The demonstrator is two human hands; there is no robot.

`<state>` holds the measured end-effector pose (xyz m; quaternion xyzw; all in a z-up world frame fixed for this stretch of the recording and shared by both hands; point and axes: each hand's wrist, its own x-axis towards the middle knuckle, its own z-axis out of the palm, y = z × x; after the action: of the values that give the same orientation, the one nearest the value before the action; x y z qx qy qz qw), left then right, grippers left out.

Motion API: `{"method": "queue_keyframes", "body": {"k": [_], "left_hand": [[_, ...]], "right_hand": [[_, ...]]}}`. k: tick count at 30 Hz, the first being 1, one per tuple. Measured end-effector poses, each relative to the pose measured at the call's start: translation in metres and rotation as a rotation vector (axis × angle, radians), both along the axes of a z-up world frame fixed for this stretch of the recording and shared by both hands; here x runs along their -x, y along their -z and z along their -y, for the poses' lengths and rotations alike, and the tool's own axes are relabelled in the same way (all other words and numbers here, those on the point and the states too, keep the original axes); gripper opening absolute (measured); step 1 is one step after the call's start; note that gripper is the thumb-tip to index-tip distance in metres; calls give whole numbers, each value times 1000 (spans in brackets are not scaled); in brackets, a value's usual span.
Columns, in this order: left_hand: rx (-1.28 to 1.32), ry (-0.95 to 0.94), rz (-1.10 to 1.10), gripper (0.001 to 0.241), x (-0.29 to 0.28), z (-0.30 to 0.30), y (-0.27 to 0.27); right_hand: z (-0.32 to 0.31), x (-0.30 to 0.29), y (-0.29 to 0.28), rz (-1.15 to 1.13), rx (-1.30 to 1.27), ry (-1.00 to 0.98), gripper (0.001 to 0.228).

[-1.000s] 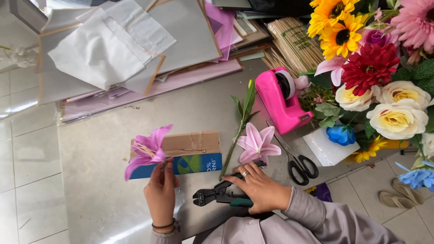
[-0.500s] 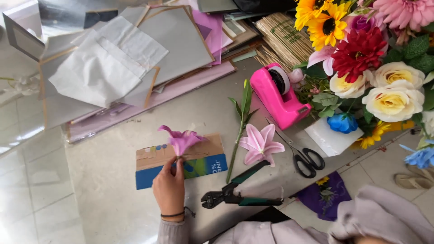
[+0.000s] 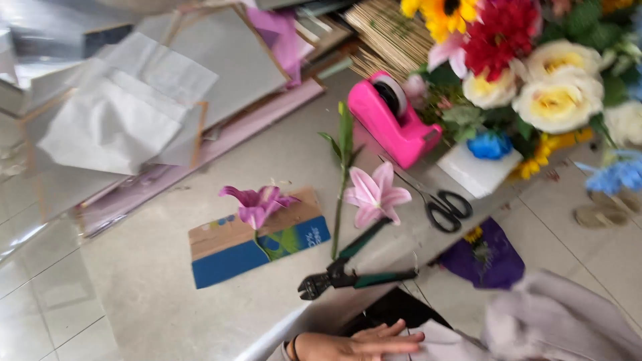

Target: The person uses a hot glue gun to seal a cardboard box, then picks a pink lily from a bouquet of artificial flowers. They use pruning shears to cut the lily's stem and remove the flower head, then insert a wooden skewer into the flower head.

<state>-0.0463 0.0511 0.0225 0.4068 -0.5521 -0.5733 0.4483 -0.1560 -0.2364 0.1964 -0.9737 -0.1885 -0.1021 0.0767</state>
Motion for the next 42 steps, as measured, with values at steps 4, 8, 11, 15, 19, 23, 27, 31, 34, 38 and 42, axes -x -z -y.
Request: {"method": "queue_keyframes", "body": {"k": [4,8,11,15,19,23,27,31,34,38,42], "left_hand": [[-10,24,-167,71,1,6,19],[-21,-43,-105,79,12,-3,27],[20,-34,-228,78,10,-4,18],[-16,-19,-216,82,4,-1,18],[-7,-1,-213,85,1,3,21],[110,-65,-283,73,-2,0,19],[188,-112,-392,65,-2,-5,13],[77,-291,-468,76,-3,-15,10],[40,-438,-521,79,-4,-19,8],[-13,-611,-508,81,-9,-22,6],[31,-758,-569,76,-5,-11,35]], "right_hand": [[17,13,21,-823,-1784,396,36],[8,26,36,-1529,-3037,882,41],[13,5,26,-843,-1405,478,36],[-16,19,27,-735,-1757,369,22],[-54,20,-3,-331,-1723,1089,47],[-154,-133,-133,-364,-1055,780,53],[-97,-199,54,-302,-437,-56,20],[-96,-257,193,-520,-120,552,48],[-82,-281,269,-354,5,633,49],[-59,-300,273,-424,-233,773,24],[-45,-300,207,-585,-671,726,22]]}}
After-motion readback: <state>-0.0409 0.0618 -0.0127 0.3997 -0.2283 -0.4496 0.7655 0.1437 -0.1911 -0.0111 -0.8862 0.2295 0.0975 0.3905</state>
